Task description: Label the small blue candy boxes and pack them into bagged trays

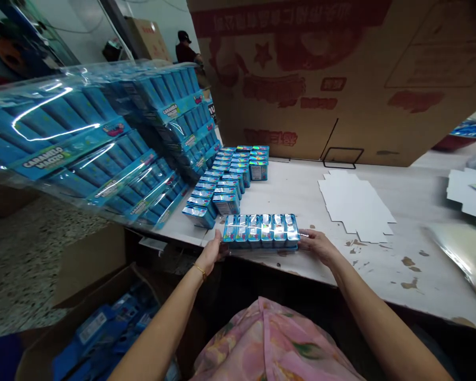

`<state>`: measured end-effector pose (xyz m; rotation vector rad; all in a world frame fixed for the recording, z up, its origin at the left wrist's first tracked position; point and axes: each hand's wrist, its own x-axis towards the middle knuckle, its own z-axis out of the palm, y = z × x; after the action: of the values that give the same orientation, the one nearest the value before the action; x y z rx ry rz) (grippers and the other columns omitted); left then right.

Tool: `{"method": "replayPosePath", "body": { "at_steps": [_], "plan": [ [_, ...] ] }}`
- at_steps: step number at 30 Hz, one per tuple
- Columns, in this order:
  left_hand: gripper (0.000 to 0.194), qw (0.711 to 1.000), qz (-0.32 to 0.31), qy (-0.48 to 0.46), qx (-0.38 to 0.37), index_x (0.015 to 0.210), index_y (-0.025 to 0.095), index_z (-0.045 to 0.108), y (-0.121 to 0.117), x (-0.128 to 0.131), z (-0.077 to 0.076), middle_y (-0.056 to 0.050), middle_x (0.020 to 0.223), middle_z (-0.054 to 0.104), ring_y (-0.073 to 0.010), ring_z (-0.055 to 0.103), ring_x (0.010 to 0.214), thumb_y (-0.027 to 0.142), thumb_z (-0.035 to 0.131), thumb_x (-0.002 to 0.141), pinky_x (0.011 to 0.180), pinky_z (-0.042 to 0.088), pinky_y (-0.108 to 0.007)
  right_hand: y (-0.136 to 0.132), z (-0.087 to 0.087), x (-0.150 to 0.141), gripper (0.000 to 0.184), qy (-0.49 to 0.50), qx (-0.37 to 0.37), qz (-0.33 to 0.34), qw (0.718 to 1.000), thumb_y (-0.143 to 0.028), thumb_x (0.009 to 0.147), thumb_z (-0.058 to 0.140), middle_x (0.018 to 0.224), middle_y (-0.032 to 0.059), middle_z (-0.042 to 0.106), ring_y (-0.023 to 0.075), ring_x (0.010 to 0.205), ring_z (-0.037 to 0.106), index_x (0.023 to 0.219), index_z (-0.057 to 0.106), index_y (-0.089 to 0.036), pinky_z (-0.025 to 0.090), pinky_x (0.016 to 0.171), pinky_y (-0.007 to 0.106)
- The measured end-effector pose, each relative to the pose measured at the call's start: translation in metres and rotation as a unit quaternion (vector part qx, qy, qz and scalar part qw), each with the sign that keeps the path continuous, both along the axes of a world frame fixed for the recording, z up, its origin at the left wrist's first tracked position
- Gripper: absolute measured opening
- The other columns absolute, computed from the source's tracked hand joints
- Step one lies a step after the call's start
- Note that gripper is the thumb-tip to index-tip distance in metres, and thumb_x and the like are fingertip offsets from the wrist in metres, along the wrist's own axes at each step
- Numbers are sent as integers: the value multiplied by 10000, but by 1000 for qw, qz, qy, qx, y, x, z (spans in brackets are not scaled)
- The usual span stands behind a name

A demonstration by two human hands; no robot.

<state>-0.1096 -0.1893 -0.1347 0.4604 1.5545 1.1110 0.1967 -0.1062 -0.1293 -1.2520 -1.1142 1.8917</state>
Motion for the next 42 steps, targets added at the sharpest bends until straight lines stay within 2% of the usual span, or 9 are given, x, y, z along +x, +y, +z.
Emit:
{"method": "replayPosePath", "body": {
  "at_steps": [7, 11, 15, 21, 24, 29, 34, 38, 42],
  "plan": [
    [651, 999, -31, -27, 31, 822, 189, 650, -3, -2, 12, -70, 780, 655, -185, 564, 757, 748, 424, 576, 666, 470, -321, -1, 9, -1, 385, -32, 15, -40, 999, -401, 550, 719, 743, 37, 650, 142, 655, 586, 853, 666, -170, 453, 632, 265],
    [562, 993, 26, 45, 109, 776, 151, 648, 6, -6, 29, -54, 778, 638, -129, 532, 702, 661, 557, 558, 603, 409, -230, 0, 31, 0, 373, -88, 96, -107, 986, -508, 613, 626, 684, 40, 620, 98, 571, 502, 660, 655, -139, 397, 590, 246],
    [402, 988, 28, 101, 110, 630, 117, 631, 13, -4, 52, 2, 577, 559, -69, 426, 531, 466, 726, 455, 505, 310, -196, 0, 56, -4, 286, -135, 137, -61, 979, -422, 529, 692, 572, 8, 571, 105, 574, 453, 584, 637, -147, 348, 590, 251],
    [248, 978, 6, 122, 168, 520, 133, 617, 8, -3, 82, 5, 503, 546, -88, 436, 526, 358, 712, 485, 551, 324, -228, 9, 83, -20, 248, -176, 184, 6, 967, -419, 501, 679, 543, 3, 559, 135, 584, 457, 533, 612, -182, 334, 587, 269],
    [227, 972, 38, 124, 196, 512, 138, 611, -6, -12, 91, 4, 507, 553, -96, 450, 541, 347, 698, 523, 577, 339, -238, 20, 100, -39, 249, -205, 212, 43, 955, -427, 504, 671, 520, 8, 550, 134, 547, 438, 506, 591, -191, 322, 544, 268],
    [203, 952, 134, 131, 242, 612, 132, 651, -50, -44, 123, -1, 572, 576, -81, 432, 541, 325, 685, 561, 538, 332, -220, 39, 156, -101, 264, -165, 306, 90, 933, -431, 520, 663, 515, 7, 531, 118, 524, 420, 513, 582, -179, 290, 503, 251],
    [198, 895, 265, 193, 302, 651, 139, 653, -87, -84, 160, 17, 540, 525, -64, 378, 497, 314, 687, 567, 472, 311, -208, 61, 214, -207, 220, -146, 428, 133, 882, -345, 568, 653, 438, -30, 428, 73, 459, 349, 500, 585, -147, 243, 476, 234],
    [155, 848, 337, 229, 339, 616, 159, 637, -97, -106, 170, 26, 557, 534, -74, 419, 523, 287, 694, 552, 515, 383, -216, 77, 225, -290, 162, -188, 501, 148, 832, -257, 632, 629, 424, -38, 411, 80, 477, 405, 543, 619, -122, 285, 503, 228],
    [156, 847, 373, 204, 320, 578, 156, 625, -84, -125, 154, 37, 549, 535, -65, 431, 517, 276, 708, 524, 510, 387, -206, 91, 213, -350, 123, -272, 526, 149, 792, -235, 676, 624, 549, 10, 546, 127, 589, 517, 643, 660, -122, 341, 560, 234]
  ]
}}
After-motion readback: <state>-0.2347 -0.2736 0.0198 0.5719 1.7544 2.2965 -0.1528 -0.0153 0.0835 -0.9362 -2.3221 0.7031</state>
